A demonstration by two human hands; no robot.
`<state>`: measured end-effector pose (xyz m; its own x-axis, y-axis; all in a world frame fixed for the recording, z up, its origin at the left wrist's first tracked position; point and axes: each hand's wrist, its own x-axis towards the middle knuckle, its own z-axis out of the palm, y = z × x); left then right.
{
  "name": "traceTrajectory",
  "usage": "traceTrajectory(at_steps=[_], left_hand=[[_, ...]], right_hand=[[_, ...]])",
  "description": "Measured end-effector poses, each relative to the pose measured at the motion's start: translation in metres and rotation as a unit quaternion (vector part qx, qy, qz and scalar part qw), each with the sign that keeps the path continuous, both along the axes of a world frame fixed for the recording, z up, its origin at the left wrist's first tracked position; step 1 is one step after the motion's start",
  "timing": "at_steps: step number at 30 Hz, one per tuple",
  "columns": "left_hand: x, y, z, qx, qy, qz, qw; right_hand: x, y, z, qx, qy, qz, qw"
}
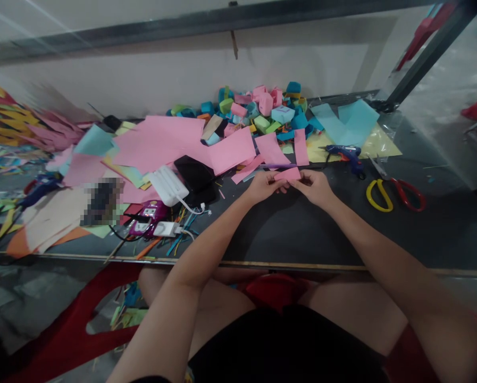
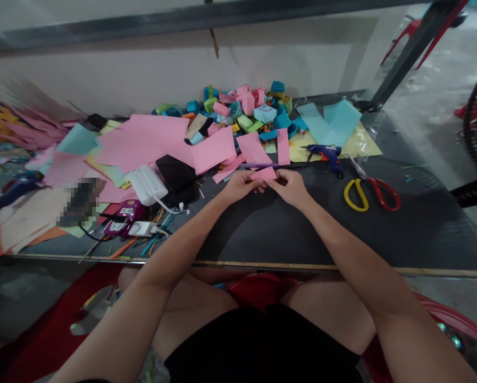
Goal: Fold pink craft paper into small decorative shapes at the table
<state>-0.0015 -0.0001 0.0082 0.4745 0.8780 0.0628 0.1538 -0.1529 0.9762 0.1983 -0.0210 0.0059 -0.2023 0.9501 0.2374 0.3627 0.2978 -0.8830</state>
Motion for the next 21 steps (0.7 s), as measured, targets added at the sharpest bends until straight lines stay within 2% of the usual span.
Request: traceTrajectory(at_steps=[5, 11, 16, 21], left_hand=[[0.002, -0.005, 0.002, -0.015, 0.019, -0.007, 1.0], [0.001, -0.011, 0.007, 0.024, 0.025, 0.001, 0.999], [0.001, -0.01, 0.004, 0.036, 0.03, -0.004, 0.999], [0.004, -0.011, 0.003, 0.026, 0.034, -0.022, 0.999]], right_hand=[[-0.003, 0.0, 0.001, -0.01, 0.033, -0.01, 0.999], [-0.003, -0.002, 0.001, -0.032, 0.038, 0.011, 0.999], [-0.004, -0.005, 0.005, -0.014, 0.001, 0.021, 1.0], [-0.004, -0.005, 0.009, -0.009, -0.074, -0.001, 0.997]])
